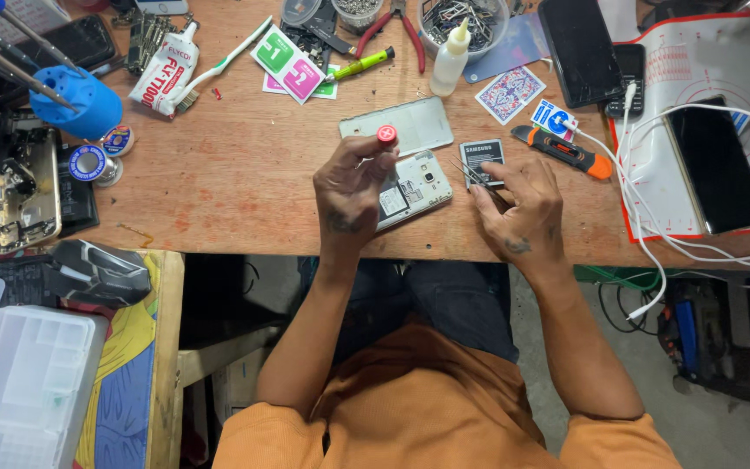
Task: The person removes the back cover of a white smartphone, then uses a screwdriver to unscrew and remove the battery. They continue to unscrew internal components and place the removed screws on the workbench.
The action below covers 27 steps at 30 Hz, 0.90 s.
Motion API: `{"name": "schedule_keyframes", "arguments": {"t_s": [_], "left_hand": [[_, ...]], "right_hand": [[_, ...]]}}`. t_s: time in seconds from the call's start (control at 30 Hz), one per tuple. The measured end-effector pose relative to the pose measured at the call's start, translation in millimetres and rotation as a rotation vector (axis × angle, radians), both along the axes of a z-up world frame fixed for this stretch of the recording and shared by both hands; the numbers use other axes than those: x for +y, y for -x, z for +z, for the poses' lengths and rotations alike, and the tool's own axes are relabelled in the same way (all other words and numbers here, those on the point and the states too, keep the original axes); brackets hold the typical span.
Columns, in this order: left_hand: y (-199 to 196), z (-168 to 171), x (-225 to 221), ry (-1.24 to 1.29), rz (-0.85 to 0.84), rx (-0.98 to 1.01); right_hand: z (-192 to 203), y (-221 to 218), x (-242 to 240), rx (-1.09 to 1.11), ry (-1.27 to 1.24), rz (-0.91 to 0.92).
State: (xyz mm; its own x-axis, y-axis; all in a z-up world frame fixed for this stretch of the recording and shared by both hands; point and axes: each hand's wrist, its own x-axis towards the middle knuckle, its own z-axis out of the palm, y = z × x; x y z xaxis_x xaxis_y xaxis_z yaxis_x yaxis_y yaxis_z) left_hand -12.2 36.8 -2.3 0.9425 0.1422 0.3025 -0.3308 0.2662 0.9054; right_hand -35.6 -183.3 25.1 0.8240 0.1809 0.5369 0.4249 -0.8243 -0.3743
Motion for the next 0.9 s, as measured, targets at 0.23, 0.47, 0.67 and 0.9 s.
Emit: {"name": "schedule_keyframes", "arguments": {"t_s": [0.23, 0.47, 0.67, 0.9], "left_hand": [[-0.7, 9.7, 3.2, -0.156, -0.052, -0.017], [11.0, 23.4, 16.2, -0.348, 0.016, -0.062], [41.7, 28.5, 34.6, -0.78, 0.096, -0.037], [59.4, 20.5, 46.6, -0.984, 0.067, 0.132]], "right_hand": [[6.2, -11.1, 38.0, 0.207, -0.33, 0.298], [-1.1, -18.1, 59.9, 0.256, -0.319, 0.381], [-15.2, -10.6, 50.4, 0.173, -0.403, 0.505], [-27.7, -6.8, 57.8, 0.174, -0.485, 0.655]]}}
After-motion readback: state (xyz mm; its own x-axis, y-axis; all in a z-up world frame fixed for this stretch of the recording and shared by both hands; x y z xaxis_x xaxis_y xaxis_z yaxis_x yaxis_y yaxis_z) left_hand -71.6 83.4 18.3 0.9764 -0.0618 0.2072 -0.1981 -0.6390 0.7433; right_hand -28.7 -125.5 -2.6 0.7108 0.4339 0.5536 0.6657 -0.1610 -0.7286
